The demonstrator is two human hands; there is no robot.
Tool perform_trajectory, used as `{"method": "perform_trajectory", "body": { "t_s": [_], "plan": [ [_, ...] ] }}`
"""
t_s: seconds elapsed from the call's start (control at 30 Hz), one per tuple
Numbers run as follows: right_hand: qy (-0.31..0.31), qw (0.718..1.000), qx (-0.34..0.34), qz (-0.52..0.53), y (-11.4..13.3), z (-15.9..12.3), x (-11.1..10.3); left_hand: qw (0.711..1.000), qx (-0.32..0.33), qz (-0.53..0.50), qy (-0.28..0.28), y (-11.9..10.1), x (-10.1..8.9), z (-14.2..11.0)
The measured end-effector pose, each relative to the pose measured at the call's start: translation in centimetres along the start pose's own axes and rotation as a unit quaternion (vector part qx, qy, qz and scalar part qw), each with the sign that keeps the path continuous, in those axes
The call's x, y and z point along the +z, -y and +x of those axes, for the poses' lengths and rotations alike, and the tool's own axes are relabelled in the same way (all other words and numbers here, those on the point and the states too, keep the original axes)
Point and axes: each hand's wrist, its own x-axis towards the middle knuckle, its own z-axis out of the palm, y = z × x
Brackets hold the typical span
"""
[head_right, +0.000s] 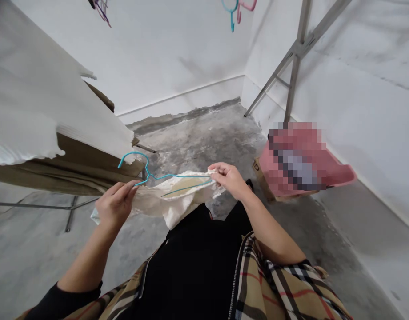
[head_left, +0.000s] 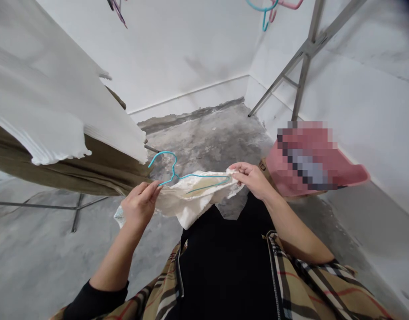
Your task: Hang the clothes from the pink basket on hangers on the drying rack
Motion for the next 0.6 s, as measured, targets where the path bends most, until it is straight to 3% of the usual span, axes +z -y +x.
{"method": "perform_trajectory", "body": {
  "t_s": [0.07, 0.1, 0.2, 0.27, 0.37, 0.47, 0.6],
  "plan": [
    [0.086, 0.991, -0.049, -0.088, 1.4, -1.1, -0.5, 0.999, -0.024, -0.043, -0.006, -0.3, 0.4, 0.3],
    [0.087, 0.985, -0.082, -0.126, 2.1, -1.5, -0.8, 0.996, -0.036, -0.075, -0.013, -0.5, 0.5, 0.5],
    [-0.025, 0.947, -0.215, -0.236, 3.7, -1.8, -2.1, 0.986, -0.046, -0.154, -0.042, -0.9, 0.5, 1.4],
    [-0.036, 0.903, -0.278, -0.326, 4.3, -1.5, -2.9, 0.981, -0.03, -0.182, -0.062, -1.1, 0.3, 2.2],
    [0.034, 0.857, -0.293, -0.423, 5.0, -1.0, -3.5, 0.974, 0.0, -0.214, -0.077, -1.4, -0.3, 3.4],
    [0.074, 0.844, -0.312, -0.43, 6.1, -1.2, -3.4, 0.967, 0.011, -0.24, -0.085, -2.0, -0.6, 4.7],
    [0.046, 0.827, -0.372, -0.418, 8.8, -2.7, -3.0, 0.956, 0.014, -0.279, -0.089, -1.9, -0.3, 6.7]
  ]
}}
